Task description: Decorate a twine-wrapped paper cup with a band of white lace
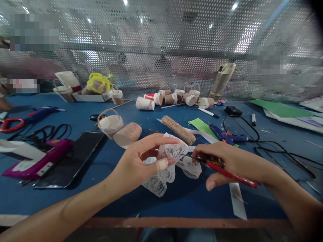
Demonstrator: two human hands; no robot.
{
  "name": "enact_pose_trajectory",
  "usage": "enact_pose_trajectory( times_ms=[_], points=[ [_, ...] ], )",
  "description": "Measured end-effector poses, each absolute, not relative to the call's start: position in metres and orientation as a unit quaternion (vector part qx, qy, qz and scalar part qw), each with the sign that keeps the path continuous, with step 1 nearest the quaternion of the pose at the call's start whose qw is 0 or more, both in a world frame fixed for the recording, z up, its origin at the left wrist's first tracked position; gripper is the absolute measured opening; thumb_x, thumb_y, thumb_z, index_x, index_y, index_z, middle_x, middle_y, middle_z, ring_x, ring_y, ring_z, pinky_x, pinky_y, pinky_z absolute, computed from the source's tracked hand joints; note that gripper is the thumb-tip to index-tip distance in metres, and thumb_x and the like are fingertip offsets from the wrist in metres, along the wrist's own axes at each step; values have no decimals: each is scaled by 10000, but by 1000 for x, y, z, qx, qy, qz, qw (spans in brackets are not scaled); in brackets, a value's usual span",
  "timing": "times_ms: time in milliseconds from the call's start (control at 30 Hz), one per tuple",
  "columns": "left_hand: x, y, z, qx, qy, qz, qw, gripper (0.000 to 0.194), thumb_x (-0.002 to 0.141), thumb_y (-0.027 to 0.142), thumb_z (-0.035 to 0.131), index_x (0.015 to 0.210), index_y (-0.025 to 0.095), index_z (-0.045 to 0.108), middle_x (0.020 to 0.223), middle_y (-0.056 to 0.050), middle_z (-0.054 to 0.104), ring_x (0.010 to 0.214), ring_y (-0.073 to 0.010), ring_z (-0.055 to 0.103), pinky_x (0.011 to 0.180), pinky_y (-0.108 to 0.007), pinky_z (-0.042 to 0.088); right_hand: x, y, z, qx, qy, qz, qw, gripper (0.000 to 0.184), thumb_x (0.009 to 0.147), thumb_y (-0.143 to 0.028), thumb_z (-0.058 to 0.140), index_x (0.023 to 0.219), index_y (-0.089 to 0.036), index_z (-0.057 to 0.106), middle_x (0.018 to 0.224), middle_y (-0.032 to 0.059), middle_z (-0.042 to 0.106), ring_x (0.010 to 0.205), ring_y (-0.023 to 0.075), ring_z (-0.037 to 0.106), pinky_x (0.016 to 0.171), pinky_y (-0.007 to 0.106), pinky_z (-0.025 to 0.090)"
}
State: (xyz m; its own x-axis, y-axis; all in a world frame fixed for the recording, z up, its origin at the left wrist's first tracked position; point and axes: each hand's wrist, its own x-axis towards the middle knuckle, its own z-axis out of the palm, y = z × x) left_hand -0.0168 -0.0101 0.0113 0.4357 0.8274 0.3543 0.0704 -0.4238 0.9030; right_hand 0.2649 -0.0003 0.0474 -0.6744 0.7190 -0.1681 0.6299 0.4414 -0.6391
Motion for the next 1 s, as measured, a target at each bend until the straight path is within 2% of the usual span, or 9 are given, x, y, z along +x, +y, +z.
enact_pose_trajectory(
  times_ms=[167,333,500,633,767,900,1000],
  points=[
    [-16,-11,10,736,306,405,448,393,901,177,740,1224,399,713,1182,0,667,985,-168,668,813,-235,592,257,-3,40,-394,-852,337,70,521,743,-592,825,1104,-264,641,891,-38,652,803,158,572,711,242,413],
    [-13,-11,10,747,321,382,439,392,900,187,739,1228,399,710,1144,3,662,904,-144,656,715,-185,565,252,-4,35,-397,-848,342,77,609,723,-633,820,1161,-248,645,903,-18,670,803,174,584,698,253,416],
    [-10,-13,9,758,321,375,427,362,890,241,758,1216,392,717,1133,4,672,840,-130,641,638,-167,525,247,-5,34,-382,-849,355,84,578,749,-654,788,1128,-238,653,991,7,704,881,206,629,774,284,440],
    [-9,-13,7,757,321,373,429,368,892,203,743,1211,384,723,1163,5,683,860,-138,662,654,-179,527,246,-5,33,-368,-852,362,89,550,768,-655,770,1086,-223,650,991,12,701,865,197,623,785,285,442],
    [-9,-13,7,760,320,373,426,376,877,144,730,1199,338,739,1187,-14,704,912,-167,690,662,-192,535,245,-4,32,-346,-857,370,96,510,779,-634,774,1023,-209,635,924,-13,675,796,158,583,714,252,416],
    [-9,-12,9,762,305,378,428,356,869,121,722,1171,306,756,1182,-22,729,992,-192,698,721,-207,558,247,-4,31,-332,-858,380,99,547,782,-669,751,998,-182,629,816,-32,602,707,121,490,640,231,373],
    [-8,-11,10,756,306,372,444,291,875,117,706,1105,281,776,1099,-20,748,912,-170,704,702,-203,567,249,-4,29,-318,-861,382,106,565,785,-698,727,971,-175,620,746,-51,504,667,105,404,593,226,314]
  ],
)
